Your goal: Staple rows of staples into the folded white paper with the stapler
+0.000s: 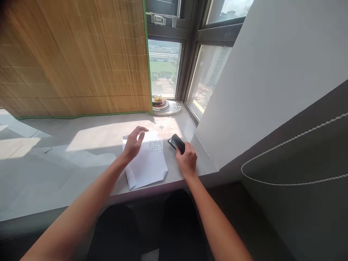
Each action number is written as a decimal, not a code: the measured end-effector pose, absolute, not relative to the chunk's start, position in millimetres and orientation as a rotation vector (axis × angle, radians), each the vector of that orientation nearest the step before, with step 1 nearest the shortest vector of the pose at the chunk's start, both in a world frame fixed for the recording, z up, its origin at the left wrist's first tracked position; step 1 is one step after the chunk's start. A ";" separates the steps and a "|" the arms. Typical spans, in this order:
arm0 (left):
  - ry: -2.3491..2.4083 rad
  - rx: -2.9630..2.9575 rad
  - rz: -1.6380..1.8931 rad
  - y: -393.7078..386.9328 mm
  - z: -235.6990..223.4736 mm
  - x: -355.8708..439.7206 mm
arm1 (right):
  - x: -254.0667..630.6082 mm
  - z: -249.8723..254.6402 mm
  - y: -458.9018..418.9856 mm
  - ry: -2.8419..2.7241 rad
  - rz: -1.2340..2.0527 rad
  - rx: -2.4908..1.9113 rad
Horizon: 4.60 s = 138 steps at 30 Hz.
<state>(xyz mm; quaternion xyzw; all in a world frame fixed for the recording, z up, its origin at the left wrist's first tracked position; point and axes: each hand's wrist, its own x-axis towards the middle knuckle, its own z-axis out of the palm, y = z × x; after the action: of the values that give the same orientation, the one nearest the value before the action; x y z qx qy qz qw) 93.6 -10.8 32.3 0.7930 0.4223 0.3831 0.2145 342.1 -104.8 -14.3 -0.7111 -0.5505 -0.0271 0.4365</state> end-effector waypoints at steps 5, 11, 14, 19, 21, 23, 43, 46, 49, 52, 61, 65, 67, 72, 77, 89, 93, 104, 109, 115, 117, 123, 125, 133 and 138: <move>1.772 2.093 0.979 -16.7 31.6 9.8 | 279.4 9.7 -117.5 -1.436 0.091 -1.711; 2.399 1.892 0.525 -54.1 0.0 -79.5 | 202.8 9.1 -92.1 -1.696 0.358 -1.757; 2.471 1.758 0.330 -65.1 -6.6 -102.4 | 207.1 -2.7 -84.3 -1.732 0.370 -1.746; 2.525 1.803 0.297 -67.3 -16.5 -112.0 | 256.4 -17.3 -92.1 -1.644 0.287 -1.768; 2.538 1.817 0.329 -66.3 -19.6 -111.5 | 272.8 -20.8 -96.5 -1.594 0.262 -1.784; 2.537 1.835 0.353 -66.2 -21.6 -111.3 | 280.0 -23.3 -99.0 -1.560 0.251 -1.805; 2.314 2.046 0.039 -110.7 -28.8 -123.8 | 404.0 -20.9 -127.7 -1.892 0.059 -2.143; 2.269 2.054 0.041 -119.0 -27.8 -123.5 | 399.5 -19.4 -127.9 -1.900 0.045 -2.144; 2.277 2.036 0.070 -118.7 -29.2 -123.0 | 399.8 -18.1 -127.1 -1.902 0.029 -2.146; 2.292 2.041 0.089 -116.3 -29.6 -123.3 | 400.2 -18.3 -126.5 -1.898 0.012 -2.157; 2.408 2.085 0.345 -90.8 -20.9 -131.3 | 397.7 -19.6 -112.1 -1.879 -0.068 -2.117; 2.387 2.027 0.315 -87.4 -27.7 -132.7 | 369.3 -3.3 -70.9 -2.037 -0.152 -1.760; 2.360 2.030 0.318 -91.9 -27.4 -132.4 | 352.1 2.3 -45.3 -2.218 -0.075 -1.602; 2.338 2.008 0.378 -99.7 -21.9 -130.7 | 321.7 -7.9 10.6 -2.389 0.081 -1.632; 2.309 1.997 0.436 -95.1 -26.6 -131.8 | 308.1 -28.4 47.9 -2.377 0.151 -1.748; 2.304 1.736 0.816 -91.8 -25.5 -137.6 | 147.9 -32.4 65.9 -2.456 0.334 -1.519; 2.247 1.444 1.121 -86.3 -26.0 -150.7 | 60.7 -26.8 54.9 -2.502 0.444 -1.367; 2.228 1.470 1.098 -85.1 -26.4 -154.6 | 51.9 4.0 41.9 -2.230 0.376 -1.383; 2.320 1.721 0.923 -82.3 -30.2 -151.3 | 186.7 -1.5 12.2 -2.210 0.290 -1.677; 2.374 1.858 0.732 -83.8 -27.4 -147.8 | 342.5 -23.1 -53.3 -2.178 0.087 -1.999; 2.399 1.889 0.661 -84.7 -26.2 -145.9 | 364.8 -24.5 -69.9 -2.084 0.041 -2.131; 2.466 1.997 0.440 -86.2 -25.7 -137.9 | 365.9 -15.5 -84.6 -1.951 0.022 -2.238; 2.471 2.005 0.426 -86.4 -25.4 -137.3 | 363.7 -13.2 -84.6 -1.948 0.022 -2.225; 2.478 1.990 0.383 -87.8 -22.7 -136.8 | 368.0 -13.0 -86.2 -1.938 0.046 -2.226; 2.420 1.997 0.351 -87.6 -22.4 -136.8 | 368.3 -13.5 -85.0 -1.931 0.065 -2.233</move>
<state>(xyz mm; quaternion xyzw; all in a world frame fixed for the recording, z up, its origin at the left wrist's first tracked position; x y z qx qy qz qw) -136.8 -87.6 -22.4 0.6325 0.7665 0.1113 -0.0079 368.3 -85.0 -13.5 -0.7528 -0.6510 0.0221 0.0945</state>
